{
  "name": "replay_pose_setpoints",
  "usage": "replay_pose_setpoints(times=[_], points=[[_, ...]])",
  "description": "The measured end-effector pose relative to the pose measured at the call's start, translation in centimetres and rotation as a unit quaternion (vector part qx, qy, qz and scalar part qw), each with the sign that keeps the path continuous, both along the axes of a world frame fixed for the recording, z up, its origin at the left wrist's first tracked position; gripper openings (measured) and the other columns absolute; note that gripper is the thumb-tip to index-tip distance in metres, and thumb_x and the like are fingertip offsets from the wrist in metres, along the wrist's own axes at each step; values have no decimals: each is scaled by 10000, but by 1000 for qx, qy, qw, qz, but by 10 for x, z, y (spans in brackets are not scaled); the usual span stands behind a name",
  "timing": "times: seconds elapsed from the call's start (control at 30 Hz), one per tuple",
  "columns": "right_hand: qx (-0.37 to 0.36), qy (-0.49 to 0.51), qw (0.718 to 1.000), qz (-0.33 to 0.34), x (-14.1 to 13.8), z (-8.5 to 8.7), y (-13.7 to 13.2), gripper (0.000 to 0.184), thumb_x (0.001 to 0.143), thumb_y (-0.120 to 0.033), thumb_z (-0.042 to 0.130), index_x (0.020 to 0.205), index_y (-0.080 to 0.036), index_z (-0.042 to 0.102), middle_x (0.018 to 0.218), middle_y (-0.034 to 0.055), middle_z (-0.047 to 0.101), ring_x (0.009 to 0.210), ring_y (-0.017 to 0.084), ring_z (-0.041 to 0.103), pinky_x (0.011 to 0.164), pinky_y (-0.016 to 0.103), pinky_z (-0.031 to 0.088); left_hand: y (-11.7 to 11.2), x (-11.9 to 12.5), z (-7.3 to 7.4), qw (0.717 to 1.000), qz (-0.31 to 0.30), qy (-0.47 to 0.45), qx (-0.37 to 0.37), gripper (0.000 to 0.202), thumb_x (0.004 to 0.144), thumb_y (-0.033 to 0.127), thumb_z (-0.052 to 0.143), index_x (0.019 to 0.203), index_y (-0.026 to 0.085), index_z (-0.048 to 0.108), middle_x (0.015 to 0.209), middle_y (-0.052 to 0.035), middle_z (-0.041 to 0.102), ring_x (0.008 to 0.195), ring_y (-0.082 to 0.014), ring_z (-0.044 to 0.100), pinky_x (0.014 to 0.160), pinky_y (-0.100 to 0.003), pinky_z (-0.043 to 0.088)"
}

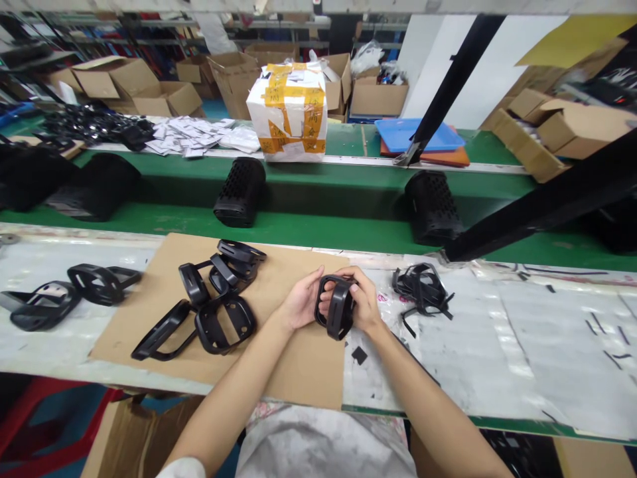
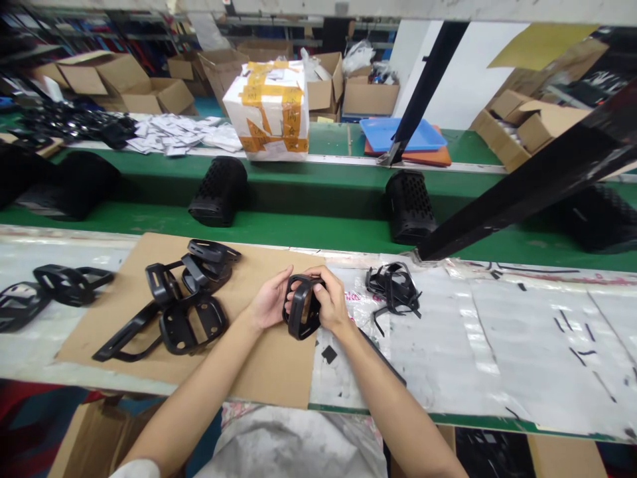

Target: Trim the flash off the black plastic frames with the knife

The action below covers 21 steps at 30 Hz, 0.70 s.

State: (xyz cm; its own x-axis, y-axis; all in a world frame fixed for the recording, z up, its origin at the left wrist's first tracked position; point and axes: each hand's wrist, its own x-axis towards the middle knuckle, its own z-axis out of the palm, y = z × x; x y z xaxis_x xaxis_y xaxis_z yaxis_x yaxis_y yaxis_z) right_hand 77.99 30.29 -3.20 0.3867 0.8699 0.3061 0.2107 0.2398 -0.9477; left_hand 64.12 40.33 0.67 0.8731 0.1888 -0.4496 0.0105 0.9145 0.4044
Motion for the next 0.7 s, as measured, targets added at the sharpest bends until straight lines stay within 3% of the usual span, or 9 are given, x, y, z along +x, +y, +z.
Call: replay_pose_setpoints(times=[0.13,0.43,0.7], points=[[0,3,1000,1,2,-3,0,542,1020,-715,478,1116,-237,715,1006,90,774,945,301,753,896,437,586,-3,4,-4,999,27,-23,-24,527,993,498,694,659,186,432,549,77,363,382,-44,327,352,-142,291],[6,6,1000,-11,1,-6,-1,624,987,-794,444,1030,-237,721,931,79,720,863,297,694,832,423,542,-9,3,-2,998,23,-42,-43,491,1016,458,664,678,183,438,579,63,386,418,-69,372,381,-154,361],[20,16,1000,-5,-4,-5,-1,719,934,-889,403,986,-239,707,895,77,664,846,298,652,806,430,509,-9,0,-8,993,19,-105,49,538,1010,455,675,608,167,462,504,53,386,398,-56,339,397,-142,349]])
